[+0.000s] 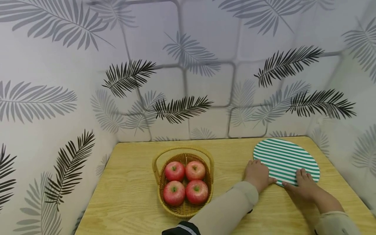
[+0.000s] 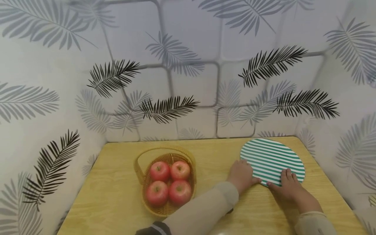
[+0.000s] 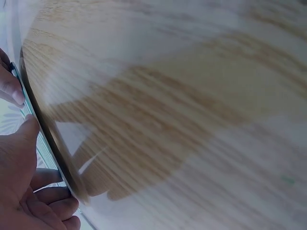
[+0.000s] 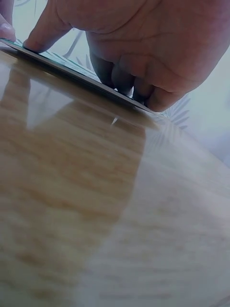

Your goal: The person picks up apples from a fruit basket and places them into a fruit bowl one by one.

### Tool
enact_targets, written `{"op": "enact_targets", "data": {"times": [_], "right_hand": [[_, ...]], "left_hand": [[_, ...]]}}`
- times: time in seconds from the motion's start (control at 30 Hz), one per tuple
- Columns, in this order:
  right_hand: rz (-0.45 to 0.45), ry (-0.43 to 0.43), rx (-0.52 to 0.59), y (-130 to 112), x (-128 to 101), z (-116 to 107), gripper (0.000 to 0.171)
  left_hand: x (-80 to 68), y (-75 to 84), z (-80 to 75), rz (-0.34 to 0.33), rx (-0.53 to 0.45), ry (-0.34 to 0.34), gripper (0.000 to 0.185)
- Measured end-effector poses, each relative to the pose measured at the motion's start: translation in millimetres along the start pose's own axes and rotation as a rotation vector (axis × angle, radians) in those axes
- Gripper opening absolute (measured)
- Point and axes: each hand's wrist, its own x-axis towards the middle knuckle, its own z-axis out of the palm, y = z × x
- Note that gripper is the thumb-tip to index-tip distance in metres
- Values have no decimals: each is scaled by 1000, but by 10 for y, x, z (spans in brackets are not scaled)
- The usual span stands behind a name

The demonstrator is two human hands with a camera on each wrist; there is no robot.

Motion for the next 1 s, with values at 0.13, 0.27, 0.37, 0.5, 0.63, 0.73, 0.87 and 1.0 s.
{"op": "enact_targets", "data": {"times": [0.13, 0.27, 0.37, 0.5, 0.63, 0.73, 0.87, 1.0], "right_hand": [[9, -20, 29, -76, -37, -21, 129], [17, -45, 56, -118, -59, -14, 129], [21, -59, 70, -156, -83, -1, 129], [12, -71, 71, -229, -127, -1, 127], [3, -81, 62, -313, -155, -10, 123], [10, -83, 65, -386, -187, -21, 120], [14, -80, 59, -463, -227, -17, 119], [-1, -62, 44, -509, -248, 30, 119]], "left_hand": [[-22, -22, 1, 4, 9, -4, 72], [-65, -39, -8, 8, 8, -2, 72], [-85, -48, 4, 4, 7, -4, 72], [-105, -60, 16, 3, 14, -5, 72], [-124, -80, 36, 0, 20, 1, 70], [-136, -94, 50, -7, 25, 20, 68], [-175, -109, 54, -9, 19, 24, 67], [-234, -133, 62, -13, 14, 19, 68]]}}
